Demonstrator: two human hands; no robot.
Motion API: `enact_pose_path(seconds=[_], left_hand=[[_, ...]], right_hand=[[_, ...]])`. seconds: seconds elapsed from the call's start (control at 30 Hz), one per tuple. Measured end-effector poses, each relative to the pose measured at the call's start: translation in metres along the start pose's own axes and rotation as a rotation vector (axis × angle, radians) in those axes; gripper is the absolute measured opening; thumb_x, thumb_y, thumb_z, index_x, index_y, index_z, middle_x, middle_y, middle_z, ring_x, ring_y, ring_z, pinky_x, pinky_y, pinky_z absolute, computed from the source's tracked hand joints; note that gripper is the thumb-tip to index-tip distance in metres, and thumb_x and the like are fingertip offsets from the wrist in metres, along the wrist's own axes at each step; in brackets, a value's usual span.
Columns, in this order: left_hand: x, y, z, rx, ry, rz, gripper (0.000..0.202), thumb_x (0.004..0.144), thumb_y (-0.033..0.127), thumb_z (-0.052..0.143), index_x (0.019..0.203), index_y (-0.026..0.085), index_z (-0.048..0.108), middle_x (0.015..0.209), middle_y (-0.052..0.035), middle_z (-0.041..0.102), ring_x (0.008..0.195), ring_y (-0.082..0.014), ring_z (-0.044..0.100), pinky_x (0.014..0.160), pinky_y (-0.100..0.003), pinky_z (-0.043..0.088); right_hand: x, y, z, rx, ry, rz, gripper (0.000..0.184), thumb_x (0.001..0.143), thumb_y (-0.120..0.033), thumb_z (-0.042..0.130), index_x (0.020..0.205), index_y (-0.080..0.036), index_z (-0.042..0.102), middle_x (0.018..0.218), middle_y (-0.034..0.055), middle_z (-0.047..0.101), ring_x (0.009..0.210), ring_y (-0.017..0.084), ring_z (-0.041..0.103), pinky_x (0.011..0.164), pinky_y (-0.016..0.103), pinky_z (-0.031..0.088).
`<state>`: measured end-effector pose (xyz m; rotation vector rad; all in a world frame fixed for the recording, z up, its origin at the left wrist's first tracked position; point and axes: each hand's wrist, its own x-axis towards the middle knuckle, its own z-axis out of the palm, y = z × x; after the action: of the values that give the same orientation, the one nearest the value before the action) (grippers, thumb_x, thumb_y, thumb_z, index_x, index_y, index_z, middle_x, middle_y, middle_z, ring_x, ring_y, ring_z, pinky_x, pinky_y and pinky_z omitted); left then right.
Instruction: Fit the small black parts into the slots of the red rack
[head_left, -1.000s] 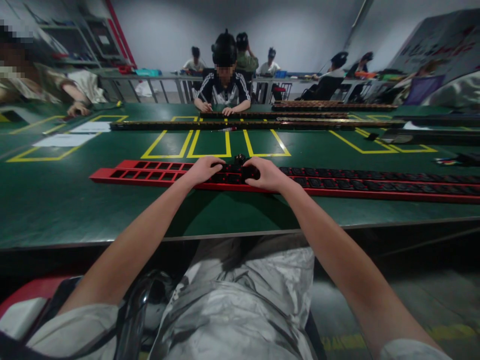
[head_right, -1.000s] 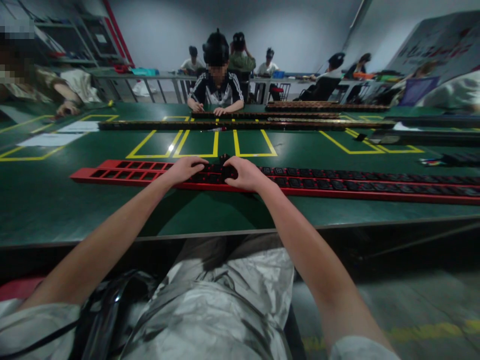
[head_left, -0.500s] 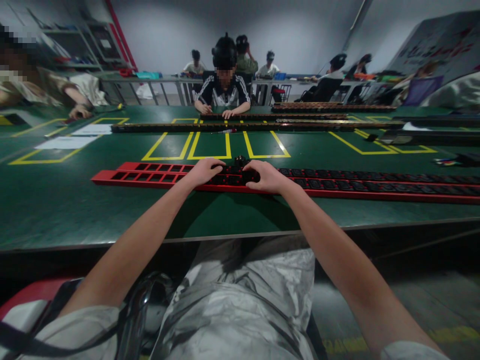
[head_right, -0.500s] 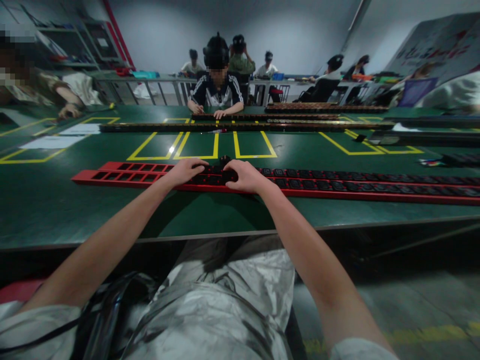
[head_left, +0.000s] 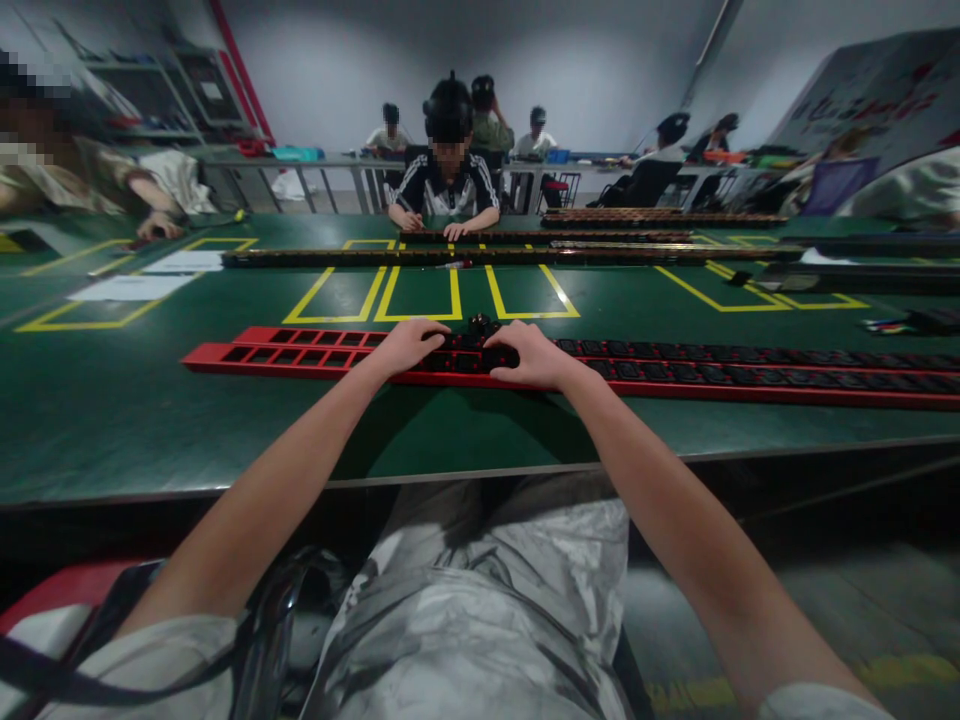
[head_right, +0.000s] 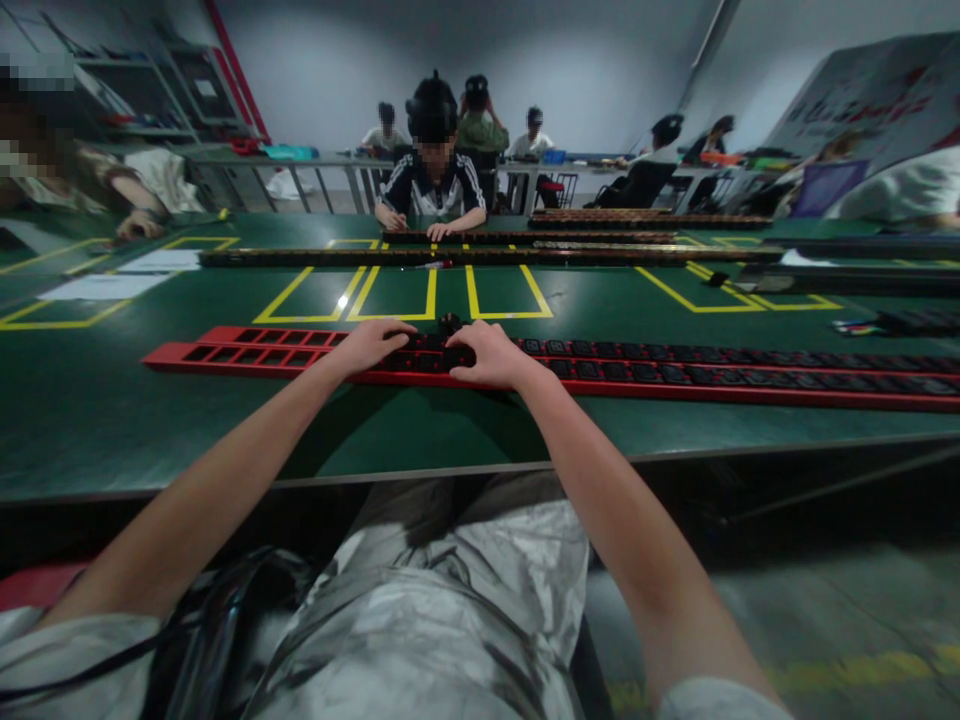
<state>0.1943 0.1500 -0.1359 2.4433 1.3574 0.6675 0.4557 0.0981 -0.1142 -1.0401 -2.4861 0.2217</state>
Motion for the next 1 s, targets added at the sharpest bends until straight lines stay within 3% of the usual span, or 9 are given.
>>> enact_pose_path(seconds=[0.17,0.27,0.4,0.53,0.63,0.7,0.77,0.9,1.0], left_hand=[[0.0,-0.002,0.001,-0.004,0.005,0.003,0.033,0.091,0.027,0.051,0.118,0.021,0.069,0.122,-0.0056,0.069,0.113,-0.0223,0.062,0.105,-0.038,0.043],[0.0,-0.001,0.001,-0.009,0.01,0.008,0.033,0.091,0.028,0.051,0.118,0.021,0.069,0.121,-0.0056,0.07,0.112,-0.0217,0.062,0.104,-0.037,0.044],[-0.001,0.0,0.0,-0.013,0.01,-0.001,0.032,0.091,0.028,0.051,0.116,0.022,0.07,0.119,-0.0046,0.071,0.11,-0.0212,0.063,0.101,-0.036,0.046],[-0.001,0.001,0.0,-0.013,0.015,0.009,0.034,0.091,0.028,0.051,0.117,0.021,0.07,0.118,-0.0056,0.071,0.11,-0.0218,0.063,0.101,-0.036,0.046],[0.0,0.0,0.0,-0.025,0.01,0.011,0.035,0.09,0.028,0.05,0.117,0.019,0.071,0.116,-0.0068,0.071,0.109,-0.0225,0.064,0.101,-0.036,0.046],[0.0,-0.001,0.001,-0.038,0.01,0.021,0.036,0.09,0.028,0.05,0.118,0.019,0.07,0.116,-0.0069,0.072,0.107,-0.0229,0.064,0.1,-0.036,0.047],[0.0,-0.002,0.001,-0.043,0.009,0.024,0.036,0.09,0.028,0.05,0.118,0.02,0.07,0.117,-0.0063,0.072,0.107,-0.0228,0.064,0.099,-0.036,0.047],[0.001,-0.007,0.002,-0.027,-0.009,0.054,0.036,0.091,0.03,0.05,0.119,0.019,0.069,0.118,-0.0076,0.071,0.107,-0.0244,0.064,0.096,-0.037,0.048],[0.002,-0.007,0.003,-0.025,-0.001,0.044,0.035,0.091,0.029,0.05,0.118,0.017,0.07,0.117,-0.0091,0.071,0.107,-0.025,0.064,0.096,-0.037,0.049]], right_hand=[[0.0,0.003,0.001,0.068,0.039,-0.039,0.027,0.079,-0.037,0.064,0.099,-0.02,0.069,0.104,0.008,0.066,0.101,0.026,0.057,0.093,0.041,0.042],[0.003,0.004,0.0,0.17,0.157,0.03,0.014,0.078,-0.033,0.063,0.078,-0.019,0.063,0.082,0.0037,0.062,0.079,0.019,0.055,0.076,0.034,0.044],[0.014,-0.007,-0.013,0.476,0.387,0.243,0.038,0.075,-0.03,0.063,0.051,-0.022,0.035,0.049,-0.0061,0.034,0.049,0.009,0.031,0.052,0.025,0.03],[0.034,-0.032,-0.017,1.014,0.331,0.161,0.046,0.073,-0.03,0.064,0.048,-0.023,0.026,0.043,-0.0091,0.024,0.039,0.005,0.022,0.042,0.023,0.02],[0.047,-0.045,0.0,1.193,0.219,0.175,0.047,0.066,-0.027,0.067,0.045,-0.023,0.025,0.039,-0.0102,0.022,0.035,0.004,0.02,0.038,0.021,0.016],[0.05,-0.046,0.012,1.181,0.117,0.273,0.046,0.062,-0.025,0.069,0.044,-0.024,0.027,0.035,-0.0102,0.023,0.032,0.004,0.02,0.036,0.021,0.013],[0.052,-0.041,0.015,1.204,0.121,0.302,0.044,0.061,-0.024,0.068,0.044,-0.024,0.027,0.035,-0.0104,0.022,0.032,0.004,0.021,0.035,0.021,0.014],[0.058,-0.018,-0.006,1.164,0.343,0.249,0.04,0.066,-0.024,0.06,0.049,-0.024,0.024,0.041,-0.0095,0.021,0.036,0.005,0.021,0.037,0.021,0.018],[0.074,0.005,-0.018,0.823,0.473,0.354,0.036,0.073,-0.026,0.058,0.05,-0.024,0.03,0.042,-0.0063,0.028,0.04,0.009,0.029,0.04,0.023,0.025]])
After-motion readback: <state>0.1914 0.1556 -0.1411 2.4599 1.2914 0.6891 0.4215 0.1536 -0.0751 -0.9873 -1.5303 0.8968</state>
